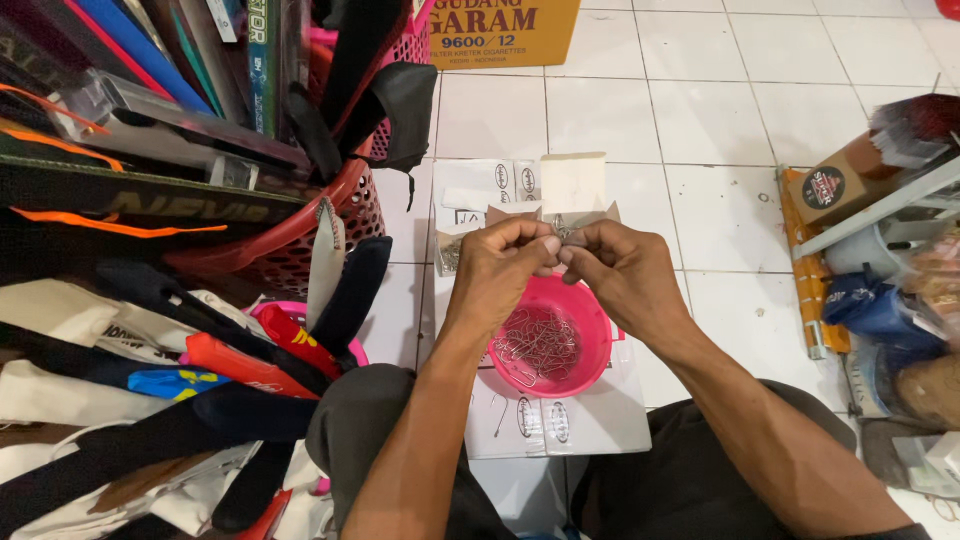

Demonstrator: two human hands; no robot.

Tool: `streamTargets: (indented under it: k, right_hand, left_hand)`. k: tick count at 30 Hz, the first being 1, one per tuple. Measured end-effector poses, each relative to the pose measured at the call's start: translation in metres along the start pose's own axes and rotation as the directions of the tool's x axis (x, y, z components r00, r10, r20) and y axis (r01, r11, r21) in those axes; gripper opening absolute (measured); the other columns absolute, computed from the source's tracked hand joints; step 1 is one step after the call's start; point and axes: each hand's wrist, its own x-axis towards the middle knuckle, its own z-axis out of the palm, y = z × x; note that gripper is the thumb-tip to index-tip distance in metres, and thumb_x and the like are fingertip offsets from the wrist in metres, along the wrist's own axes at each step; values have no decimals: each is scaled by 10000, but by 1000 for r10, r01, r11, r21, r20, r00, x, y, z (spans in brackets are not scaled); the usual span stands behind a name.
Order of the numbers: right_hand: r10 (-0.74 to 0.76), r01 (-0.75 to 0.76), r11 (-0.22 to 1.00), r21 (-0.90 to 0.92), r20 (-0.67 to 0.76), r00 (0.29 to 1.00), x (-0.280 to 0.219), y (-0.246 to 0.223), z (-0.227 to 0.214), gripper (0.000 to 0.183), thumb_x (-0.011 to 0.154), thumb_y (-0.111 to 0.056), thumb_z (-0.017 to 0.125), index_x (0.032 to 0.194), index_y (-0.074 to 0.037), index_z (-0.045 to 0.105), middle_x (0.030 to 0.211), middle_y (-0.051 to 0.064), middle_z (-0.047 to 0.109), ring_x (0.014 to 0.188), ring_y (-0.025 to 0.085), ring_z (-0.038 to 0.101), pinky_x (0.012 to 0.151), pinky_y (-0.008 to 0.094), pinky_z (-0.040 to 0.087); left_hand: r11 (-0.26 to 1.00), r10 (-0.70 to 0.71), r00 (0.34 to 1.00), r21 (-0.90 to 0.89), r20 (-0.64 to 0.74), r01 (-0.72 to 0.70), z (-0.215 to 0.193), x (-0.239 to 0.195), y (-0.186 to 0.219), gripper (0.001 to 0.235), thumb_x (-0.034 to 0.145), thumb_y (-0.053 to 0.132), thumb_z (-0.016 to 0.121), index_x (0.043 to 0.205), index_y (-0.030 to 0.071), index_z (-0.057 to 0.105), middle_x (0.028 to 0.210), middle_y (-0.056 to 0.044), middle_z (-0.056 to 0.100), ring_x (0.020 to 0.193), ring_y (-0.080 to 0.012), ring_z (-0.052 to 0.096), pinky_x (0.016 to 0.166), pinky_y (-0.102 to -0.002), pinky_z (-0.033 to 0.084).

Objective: The person sits on the floor and repeatedly picks up metal hooks from a pink bowl, attaches them to a metal rod, and places the assembled unit into a cardboard box. The person continues this repetitive assembly process throughout the clip.

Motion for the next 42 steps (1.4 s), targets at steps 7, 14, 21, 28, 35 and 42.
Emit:
streamTargets:
  k: [7, 14, 21, 28, 35, 42]
  right_hand:
    - [7, -7, 1000, -7, 24, 1000, 1, -1, -1, 82, 905, -14, 757, 959, 44, 734, 675, 142, 716, 665, 154, 718, 637, 282, 587]
    - [43, -48, 997, 52, 85, 995, 3, -12, -5, 60, 907, 12, 737, 951, 50, 751, 710, 148, 732, 697, 175, 725, 700, 321, 610]
    - [8, -6, 999, -39, 66, 998, 5, 8, -4, 54, 932, -21, 724, 965, 11, 752, 704, 130, 727, 704, 179, 738, 701, 327, 605]
    - [-25, 77, 908, -411, 131, 991, 22, 52, 4, 98, 954, -113, 688, 1027, -90, 749, 746, 120, 728, 775, 277, 720, 718, 412, 555]
    - [57, 165, 694, -701, 282, 958, 49, 107, 31, 120, 921, -188, 638, 932, -106, 724, 824, 165, 729, 864, 417, 719, 727, 540, 567]
    - [47, 159, 665, -730, 253, 966, 71, 104, 48, 249, 931, -178, 629, 1131, -101, 754, 927, 212, 740, 893, 438, 735, 760, 555, 593]
  left_hand:
    - [1000, 3, 1000, 13, -19, -3, 3, -2, 3, 201, 861, 27, 751, 1020, -94, 729, 854, -196, 673, 778, -210, 729, 704, -290, 643]
    - [1000, -13, 999, 26, -32, 14, 2, -3, 6, 179, 867, 13, 737, 1015, -86, 739, 862, -188, 676, 769, -193, 721, 685, -261, 643]
    - [996, -26, 999, 79, -30, 28, 1, -5, 16, 162, 910, 66, 722, 1034, -36, 743, 832, -179, 673, 728, -199, 718, 660, -288, 633]
    - [983, 131, 972, 154, -196, -102, -21, -2, 36, 97, 893, 71, 678, 933, 10, 742, 721, -105, 671, 668, -99, 636, 599, -229, 553]
    - [968, 207, 950, 187, -233, -165, -24, -6, 39, 96, 875, 53, 669, 919, 24, 749, 750, -109, 684, 690, -125, 687, 615, -268, 547]
    - [943, 219, 943, 303, -252, -138, -24, -11, 46, 83, 868, 97, 674, 888, 70, 750, 672, -67, 678, 645, -77, 621, 589, -271, 513]
